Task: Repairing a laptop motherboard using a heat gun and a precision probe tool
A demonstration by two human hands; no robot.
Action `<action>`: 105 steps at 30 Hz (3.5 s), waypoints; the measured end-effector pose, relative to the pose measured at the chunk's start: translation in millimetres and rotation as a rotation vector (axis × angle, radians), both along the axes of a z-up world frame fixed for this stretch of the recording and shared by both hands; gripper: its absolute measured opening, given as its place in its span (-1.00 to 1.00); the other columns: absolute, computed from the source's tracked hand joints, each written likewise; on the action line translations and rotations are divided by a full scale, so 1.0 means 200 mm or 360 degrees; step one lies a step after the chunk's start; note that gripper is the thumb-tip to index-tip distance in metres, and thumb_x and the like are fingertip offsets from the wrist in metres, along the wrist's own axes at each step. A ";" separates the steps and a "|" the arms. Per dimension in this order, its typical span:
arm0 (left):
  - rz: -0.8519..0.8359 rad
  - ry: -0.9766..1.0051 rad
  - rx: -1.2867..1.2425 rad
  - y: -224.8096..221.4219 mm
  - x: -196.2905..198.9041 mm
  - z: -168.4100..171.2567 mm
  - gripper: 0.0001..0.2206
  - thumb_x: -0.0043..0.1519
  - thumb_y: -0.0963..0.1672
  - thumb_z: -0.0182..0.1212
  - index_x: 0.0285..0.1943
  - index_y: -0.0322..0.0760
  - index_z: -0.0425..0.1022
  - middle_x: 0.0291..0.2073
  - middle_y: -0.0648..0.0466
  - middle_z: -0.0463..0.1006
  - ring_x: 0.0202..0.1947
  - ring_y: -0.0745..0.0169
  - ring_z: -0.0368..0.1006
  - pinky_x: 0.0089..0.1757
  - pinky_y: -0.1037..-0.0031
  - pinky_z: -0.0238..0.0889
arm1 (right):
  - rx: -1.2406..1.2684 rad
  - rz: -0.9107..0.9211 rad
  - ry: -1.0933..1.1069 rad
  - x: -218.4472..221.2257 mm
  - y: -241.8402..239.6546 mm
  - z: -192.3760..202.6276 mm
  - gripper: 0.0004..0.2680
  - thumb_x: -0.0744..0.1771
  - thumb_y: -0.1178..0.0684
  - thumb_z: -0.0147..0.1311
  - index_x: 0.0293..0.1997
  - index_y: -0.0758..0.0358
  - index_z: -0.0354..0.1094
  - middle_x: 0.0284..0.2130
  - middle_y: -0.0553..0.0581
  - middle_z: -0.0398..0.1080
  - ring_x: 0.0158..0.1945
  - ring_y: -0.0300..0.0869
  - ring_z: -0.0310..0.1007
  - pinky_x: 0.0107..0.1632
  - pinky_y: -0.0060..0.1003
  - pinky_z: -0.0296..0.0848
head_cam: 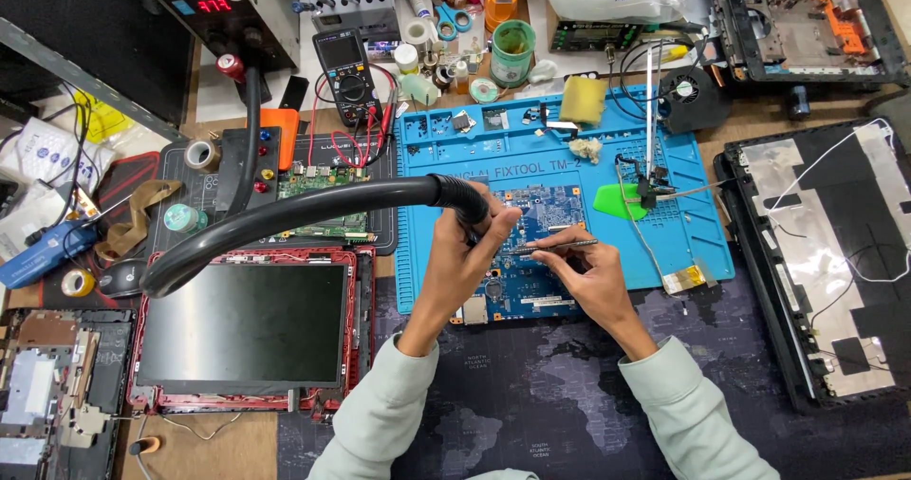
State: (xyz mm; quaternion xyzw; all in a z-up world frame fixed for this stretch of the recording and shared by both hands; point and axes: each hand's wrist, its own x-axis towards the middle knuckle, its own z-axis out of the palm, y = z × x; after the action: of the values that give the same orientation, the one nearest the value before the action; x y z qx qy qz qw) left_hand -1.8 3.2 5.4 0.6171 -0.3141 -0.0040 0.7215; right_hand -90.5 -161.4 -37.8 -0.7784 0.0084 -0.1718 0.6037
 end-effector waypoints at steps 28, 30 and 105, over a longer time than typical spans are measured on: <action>0.0546 0.0138 -0.0333 0.04 0.22 0.09 -0.85 0.44 -0.14 0.06 -0.10 -0.14 0.13 -0.39 0.16 0.33 -0.40 0.36 0.39 -0.14 0.43 0.34 | -0.0055 -0.0032 0.0002 0.75 -0.17 -0.06 -0.91 0.36 0.21 0.24 -0.07 0.28 0.48 -0.25 0.25 0.59 -0.48 -0.26 0.50 -0.38 -0.40 0.46; 0.0650 0.0056 -0.0336 0.02 0.28 0.07 -0.86 0.45 -0.13 0.04 -0.08 -0.14 0.13 -0.37 0.15 0.36 -0.36 0.35 0.43 -0.11 0.42 0.34 | -0.0063 -0.0021 0.0033 0.76 -0.17 -0.06 -0.89 0.34 0.20 0.27 -0.08 0.27 0.48 -0.25 0.23 0.60 -0.48 -0.28 0.49 -0.36 -0.41 0.49; 0.0614 0.0056 -0.0256 -0.03 0.41 0.00 -0.84 0.46 -0.03 0.02 -0.01 -0.08 0.15 -0.29 0.25 0.40 -0.18 0.51 0.42 0.01 0.54 0.25 | -0.0110 -0.0087 -0.0040 0.76 -0.17 -0.20 -0.92 0.35 0.16 0.27 -0.12 0.21 0.48 -0.28 0.18 0.61 -0.53 -0.30 0.47 -0.43 -0.43 0.40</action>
State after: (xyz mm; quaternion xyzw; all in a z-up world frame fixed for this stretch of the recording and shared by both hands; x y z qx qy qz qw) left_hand 80.4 -3.2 5.8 0.6061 -0.1768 0.1487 0.7612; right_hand 61.8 -196.2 -77.3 -0.7961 0.0162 -0.1981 0.5716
